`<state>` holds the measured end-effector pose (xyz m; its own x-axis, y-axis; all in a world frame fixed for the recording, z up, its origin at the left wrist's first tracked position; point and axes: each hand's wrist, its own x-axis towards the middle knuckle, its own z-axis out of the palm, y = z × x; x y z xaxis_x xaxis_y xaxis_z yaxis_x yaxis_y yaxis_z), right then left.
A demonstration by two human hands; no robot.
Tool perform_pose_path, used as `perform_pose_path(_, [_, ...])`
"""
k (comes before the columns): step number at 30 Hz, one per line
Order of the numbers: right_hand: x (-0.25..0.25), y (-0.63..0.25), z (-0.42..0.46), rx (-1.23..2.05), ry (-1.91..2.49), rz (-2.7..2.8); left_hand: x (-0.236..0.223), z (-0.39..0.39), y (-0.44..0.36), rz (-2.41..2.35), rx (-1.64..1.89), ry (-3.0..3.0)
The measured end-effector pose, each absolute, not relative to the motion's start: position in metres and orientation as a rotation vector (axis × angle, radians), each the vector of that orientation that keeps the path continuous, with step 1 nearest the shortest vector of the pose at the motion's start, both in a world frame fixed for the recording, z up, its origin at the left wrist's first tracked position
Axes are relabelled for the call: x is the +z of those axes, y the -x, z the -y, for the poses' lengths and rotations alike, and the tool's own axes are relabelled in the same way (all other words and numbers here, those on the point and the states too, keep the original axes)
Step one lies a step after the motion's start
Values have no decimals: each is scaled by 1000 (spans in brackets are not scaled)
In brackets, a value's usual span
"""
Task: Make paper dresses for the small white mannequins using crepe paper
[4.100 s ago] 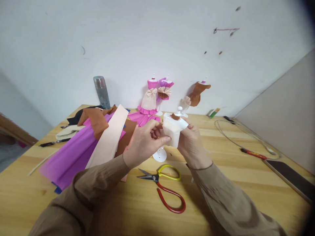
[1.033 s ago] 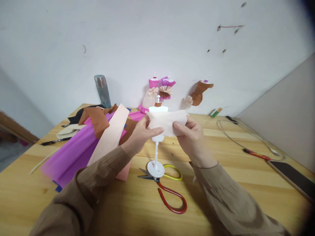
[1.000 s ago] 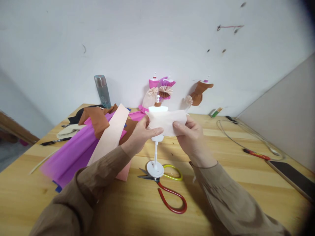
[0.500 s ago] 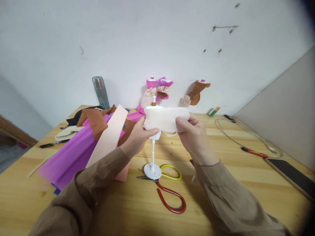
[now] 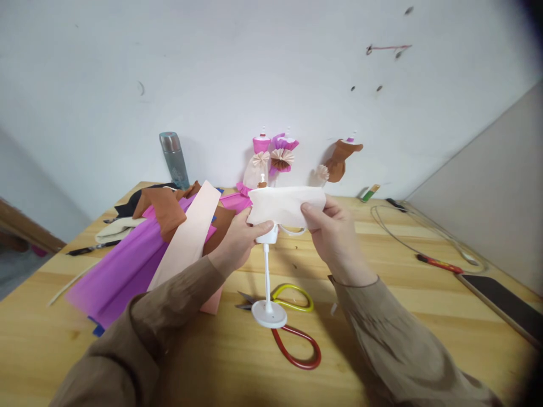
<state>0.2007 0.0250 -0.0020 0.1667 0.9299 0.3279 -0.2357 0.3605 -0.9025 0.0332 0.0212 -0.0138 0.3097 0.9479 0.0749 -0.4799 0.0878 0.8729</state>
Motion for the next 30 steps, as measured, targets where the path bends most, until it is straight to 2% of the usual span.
perform_pose_path(14, [3,-218,-28,928,820,1016,-19,-21,-33,-705,1148,-971])
perform_pose_path(26, [-2,-211,-24,1265,847,1068,-10,-12,-32,-723,1070,-899])
perform_pose_path(30, [-6,-211,-24,1319,851,1047,-25,-14,-32,-788,1034,-997])
